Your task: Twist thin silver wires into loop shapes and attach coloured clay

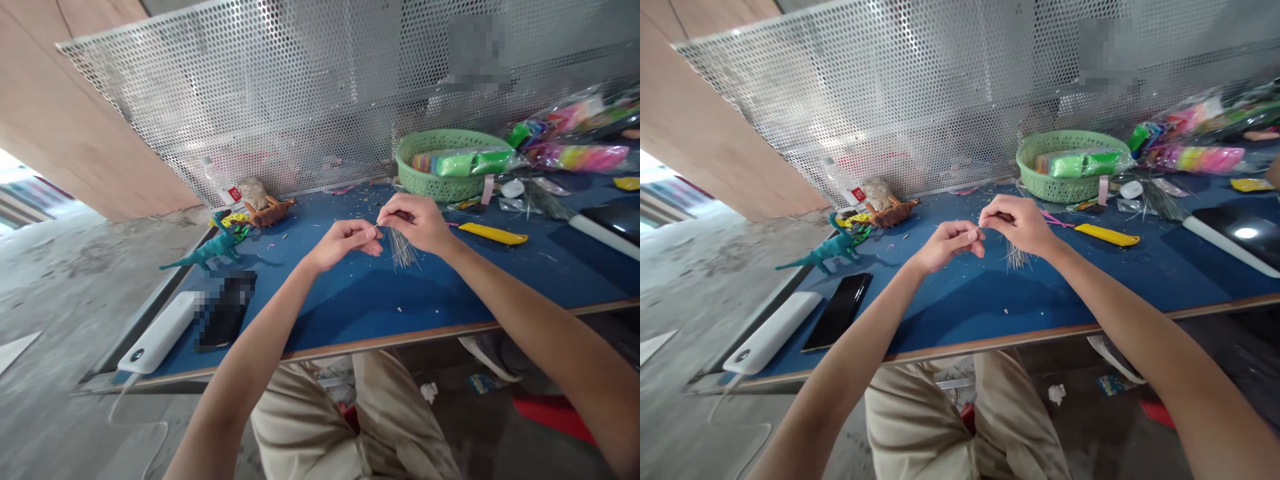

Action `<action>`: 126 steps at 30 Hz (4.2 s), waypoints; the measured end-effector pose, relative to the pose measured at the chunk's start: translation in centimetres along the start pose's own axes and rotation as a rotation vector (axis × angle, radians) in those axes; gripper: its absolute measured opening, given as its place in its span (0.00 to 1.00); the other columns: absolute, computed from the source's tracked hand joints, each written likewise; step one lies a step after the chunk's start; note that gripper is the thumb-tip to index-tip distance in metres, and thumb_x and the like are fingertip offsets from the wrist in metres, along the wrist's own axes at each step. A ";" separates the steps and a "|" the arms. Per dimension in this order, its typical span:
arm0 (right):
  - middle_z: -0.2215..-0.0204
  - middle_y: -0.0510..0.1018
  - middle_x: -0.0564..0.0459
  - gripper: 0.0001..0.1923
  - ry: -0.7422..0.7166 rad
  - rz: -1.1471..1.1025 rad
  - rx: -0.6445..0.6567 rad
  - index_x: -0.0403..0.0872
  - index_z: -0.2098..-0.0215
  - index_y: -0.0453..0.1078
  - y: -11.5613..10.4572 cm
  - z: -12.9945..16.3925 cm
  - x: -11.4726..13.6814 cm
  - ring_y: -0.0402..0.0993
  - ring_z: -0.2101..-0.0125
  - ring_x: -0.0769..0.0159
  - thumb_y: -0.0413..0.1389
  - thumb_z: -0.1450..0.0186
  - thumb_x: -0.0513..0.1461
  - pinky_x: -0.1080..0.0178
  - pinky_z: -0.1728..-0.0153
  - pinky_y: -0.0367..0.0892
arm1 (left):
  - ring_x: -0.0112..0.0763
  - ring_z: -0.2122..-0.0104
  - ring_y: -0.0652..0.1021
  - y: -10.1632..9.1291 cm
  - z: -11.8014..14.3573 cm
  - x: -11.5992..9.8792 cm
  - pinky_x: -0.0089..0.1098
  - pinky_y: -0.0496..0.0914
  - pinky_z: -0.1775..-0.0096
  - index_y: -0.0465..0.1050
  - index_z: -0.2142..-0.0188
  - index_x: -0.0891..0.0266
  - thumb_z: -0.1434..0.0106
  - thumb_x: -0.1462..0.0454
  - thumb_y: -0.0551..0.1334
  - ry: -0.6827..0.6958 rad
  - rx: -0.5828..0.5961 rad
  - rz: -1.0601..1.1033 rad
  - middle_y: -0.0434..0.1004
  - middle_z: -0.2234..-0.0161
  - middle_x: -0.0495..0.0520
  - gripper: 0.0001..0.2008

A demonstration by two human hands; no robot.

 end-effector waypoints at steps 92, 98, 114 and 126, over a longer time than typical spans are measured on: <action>0.64 0.84 0.51 0.08 0.012 0.133 0.014 0.50 0.60 0.79 -0.3 -0.1 0.3 0.76 0.65 0.62 0.61 0.30 0.45 0.58 0.64 0.71 | 0.25 0.74 0.69 -0.4 -0.1 -0.7 0.30 0.62 0.69 0.72 0.62 0.62 0.29 0.50 0.61 0.273 -0.212 -0.408 0.72 0.74 0.48 0.17; 0.66 0.83 0.51 0.07 -0.029 0.170 0.036 0.50 0.62 0.79 -0.2 0.0 0.3 0.77 0.66 0.62 0.61 0.30 0.44 0.58 0.64 0.70 | 0.25 0.75 0.67 -0.2 0.1 -0.5 0.30 0.60 0.70 0.71 0.63 0.61 0.28 0.50 0.60 0.300 -0.213 -0.512 0.71 0.74 0.48 0.17; 0.67 0.83 0.52 0.11 0.131 -0.031 0.038 0.50 0.63 0.80 -0.6 0.0 -1.1 0.79 0.67 0.62 0.62 0.31 0.48 0.59 0.65 0.72 | 0.26 0.74 0.62 -1.6 0.0 -0.1 0.30 0.57 0.70 0.74 0.65 0.61 0.33 0.46 0.63 0.275 -0.302 -0.454 0.67 0.74 0.48 0.20; 0.67 0.82 0.53 0.09 0.055 -0.034 0.157 0.50 0.63 0.78 0.8 0.1 -0.4 0.76 0.67 0.64 0.60 0.29 0.45 0.60 0.63 0.68 | 0.29 0.71 0.67 -1.8 -0.1 0.0 0.32 0.61 0.66 0.77 0.67 0.62 0.32 0.44 0.61 0.217 -0.217 -0.436 0.73 0.71 0.52 0.23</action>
Point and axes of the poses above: each hand's wrist, its own z-axis away from the middle knuckle, its own y-axis out of the palm, x = y × z, the point moved 4 cm from there along -z, towards the middle knuckle
